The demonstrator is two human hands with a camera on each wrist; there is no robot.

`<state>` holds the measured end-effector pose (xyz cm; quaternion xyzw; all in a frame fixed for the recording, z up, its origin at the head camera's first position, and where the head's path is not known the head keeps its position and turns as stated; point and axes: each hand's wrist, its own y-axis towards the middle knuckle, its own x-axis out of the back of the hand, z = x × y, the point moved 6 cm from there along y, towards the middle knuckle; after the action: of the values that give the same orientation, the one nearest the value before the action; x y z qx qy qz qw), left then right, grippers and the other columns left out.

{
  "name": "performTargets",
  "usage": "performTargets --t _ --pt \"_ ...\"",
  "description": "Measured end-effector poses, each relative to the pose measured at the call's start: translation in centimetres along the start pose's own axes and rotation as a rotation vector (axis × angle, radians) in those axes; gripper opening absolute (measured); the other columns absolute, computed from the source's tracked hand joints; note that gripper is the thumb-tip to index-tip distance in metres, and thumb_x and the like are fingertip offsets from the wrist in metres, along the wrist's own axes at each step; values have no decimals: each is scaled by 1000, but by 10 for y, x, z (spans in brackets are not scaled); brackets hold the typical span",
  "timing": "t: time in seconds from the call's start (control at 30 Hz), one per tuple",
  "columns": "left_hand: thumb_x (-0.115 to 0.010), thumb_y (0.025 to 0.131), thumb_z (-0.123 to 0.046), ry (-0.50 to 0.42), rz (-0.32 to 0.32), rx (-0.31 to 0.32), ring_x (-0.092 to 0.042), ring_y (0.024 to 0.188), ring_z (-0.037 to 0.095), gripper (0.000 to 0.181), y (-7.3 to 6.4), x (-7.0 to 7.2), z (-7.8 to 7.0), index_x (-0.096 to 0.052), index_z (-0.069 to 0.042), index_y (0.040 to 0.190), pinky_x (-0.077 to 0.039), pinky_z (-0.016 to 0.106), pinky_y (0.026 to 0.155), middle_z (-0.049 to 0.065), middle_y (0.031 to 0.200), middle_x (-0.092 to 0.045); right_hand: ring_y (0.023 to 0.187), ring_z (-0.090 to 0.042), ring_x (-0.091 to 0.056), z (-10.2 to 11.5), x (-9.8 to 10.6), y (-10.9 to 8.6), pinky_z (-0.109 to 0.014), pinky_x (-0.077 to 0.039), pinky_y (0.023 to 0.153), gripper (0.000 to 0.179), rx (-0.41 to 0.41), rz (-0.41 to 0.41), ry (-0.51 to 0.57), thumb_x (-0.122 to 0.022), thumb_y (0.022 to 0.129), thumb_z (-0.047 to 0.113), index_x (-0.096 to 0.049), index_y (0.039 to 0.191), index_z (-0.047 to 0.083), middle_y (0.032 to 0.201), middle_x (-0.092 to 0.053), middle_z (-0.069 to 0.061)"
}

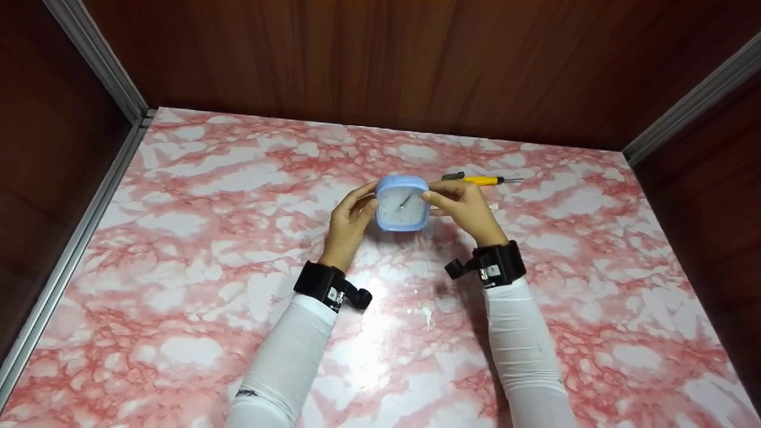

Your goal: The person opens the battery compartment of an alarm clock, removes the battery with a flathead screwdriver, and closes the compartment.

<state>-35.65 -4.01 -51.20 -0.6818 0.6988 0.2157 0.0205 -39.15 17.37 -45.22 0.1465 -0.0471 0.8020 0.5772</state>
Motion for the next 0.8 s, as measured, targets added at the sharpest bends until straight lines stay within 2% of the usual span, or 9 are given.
performTargets --t 0.2,0.37,0.53,0.67,0.8 --pt "-61 101 -8 92 -40 14 -54 130 26 39 -2 1 -5 -59 1 139 -41 30 114 16 140 -57 92 -24 -73 -7 -2 2 -49 -61 84 42 -76 -13 -20 -75 94 30 -71 121 -2 113 -72 -18" --pt "-64 100 -10 144 -67 41 -55 130 27 38 -5 0 -15 -61 3 137 -42 29 113 17 140 -58 88 -22 -74 -10 -4 3 -47 -62 83 43 -120 -13 -44 -73 95 32 -71 122 -3 114 -70 -19" --pt "-66 100 -12 110 -82 64 -56 130 26 39 -2 3 -4 -61 1 136 -45 29 111 15 140 -60 87 -23 -74 -13 -7 3 -52 -61 83 41 -144 -3 -29 -71 97 29 -71 122 -4 121 -65 -18" --pt "-67 98 -14 65 -80 72 -57 129 23 41 0 5 5 -61 1 136 -46 28 110 16 139 -60 88 -24 -75 -16 -8 3 -54 -60 84 40 -180 3 7 -71 98 28 -71 122 -4 118 -68 -19" --pt "-68 98 -15 66 -73 68 -58 127 22 43 0 6 7 -60 4 136 -46 28 109 16 138 -61 91 -25 -74 -19 -9 2 -53 -59 87 43 -209 15 29 -70 98 31 -70 123 -4 113 -71 -21"
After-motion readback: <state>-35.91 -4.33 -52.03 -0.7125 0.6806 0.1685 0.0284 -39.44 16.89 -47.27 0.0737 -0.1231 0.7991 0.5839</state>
